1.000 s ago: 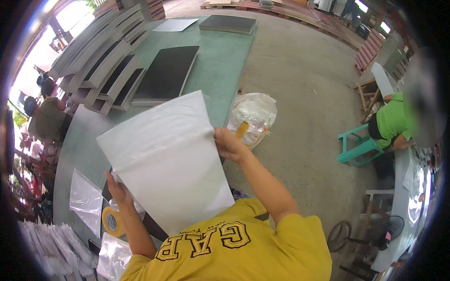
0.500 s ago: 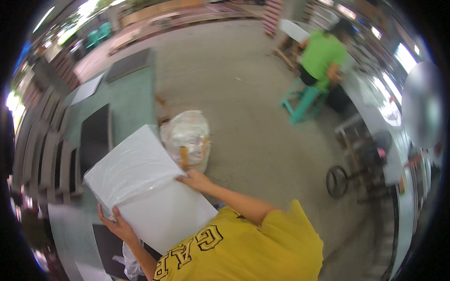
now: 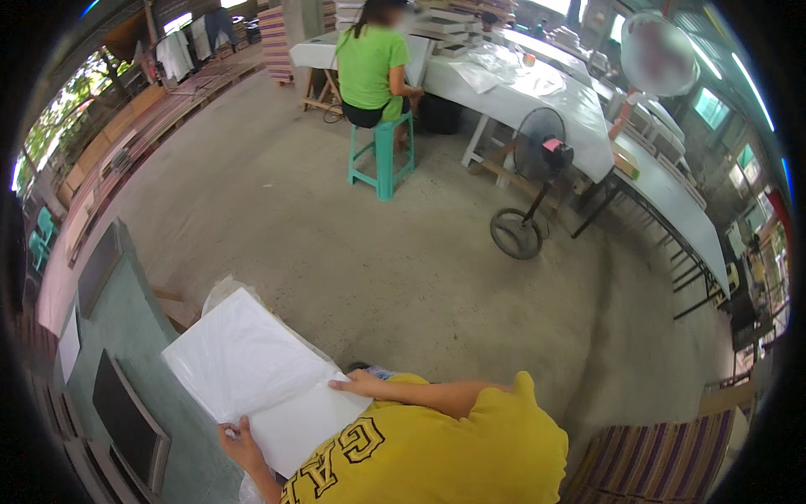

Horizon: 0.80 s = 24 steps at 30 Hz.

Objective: The person places rectangular covers into individual plastic sleeves and stacks the packaged covers on a table.

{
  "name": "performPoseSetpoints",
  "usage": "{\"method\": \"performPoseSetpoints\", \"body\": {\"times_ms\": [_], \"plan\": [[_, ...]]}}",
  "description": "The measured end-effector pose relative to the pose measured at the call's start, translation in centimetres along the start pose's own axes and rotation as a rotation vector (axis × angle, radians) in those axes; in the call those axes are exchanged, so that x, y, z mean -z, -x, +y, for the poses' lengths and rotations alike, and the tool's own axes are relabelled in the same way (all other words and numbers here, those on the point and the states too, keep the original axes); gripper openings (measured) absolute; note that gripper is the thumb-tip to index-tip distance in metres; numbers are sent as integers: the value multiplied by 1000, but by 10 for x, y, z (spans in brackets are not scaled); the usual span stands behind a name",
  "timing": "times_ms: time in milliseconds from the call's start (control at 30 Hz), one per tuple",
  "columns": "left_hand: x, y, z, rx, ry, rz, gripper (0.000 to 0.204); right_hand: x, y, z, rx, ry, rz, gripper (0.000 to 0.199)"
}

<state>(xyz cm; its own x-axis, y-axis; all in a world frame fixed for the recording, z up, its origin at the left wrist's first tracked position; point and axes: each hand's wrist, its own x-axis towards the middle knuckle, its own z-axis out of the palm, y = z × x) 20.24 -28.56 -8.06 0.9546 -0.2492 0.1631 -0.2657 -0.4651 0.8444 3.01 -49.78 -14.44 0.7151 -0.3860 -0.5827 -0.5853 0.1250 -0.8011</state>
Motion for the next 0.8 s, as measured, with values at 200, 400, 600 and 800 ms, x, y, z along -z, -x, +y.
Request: {"method": "performPoseSetpoints", "body": {"times_ms": [200,400,600,800], "plan": [[-7,-20,49,-164,5,-36,30,32,-38,-23,289,18,-46,91],[-45,-47,92,-127,258,-145,29,179,-43,-154,402,482,645,95],[-111,-60,76,-183,334,-285,26,63,-125,-174,949,626,429,63],[-136,-55,90,-212,240,-344,29,221,-171,-221,646,-902,96,39]]}}
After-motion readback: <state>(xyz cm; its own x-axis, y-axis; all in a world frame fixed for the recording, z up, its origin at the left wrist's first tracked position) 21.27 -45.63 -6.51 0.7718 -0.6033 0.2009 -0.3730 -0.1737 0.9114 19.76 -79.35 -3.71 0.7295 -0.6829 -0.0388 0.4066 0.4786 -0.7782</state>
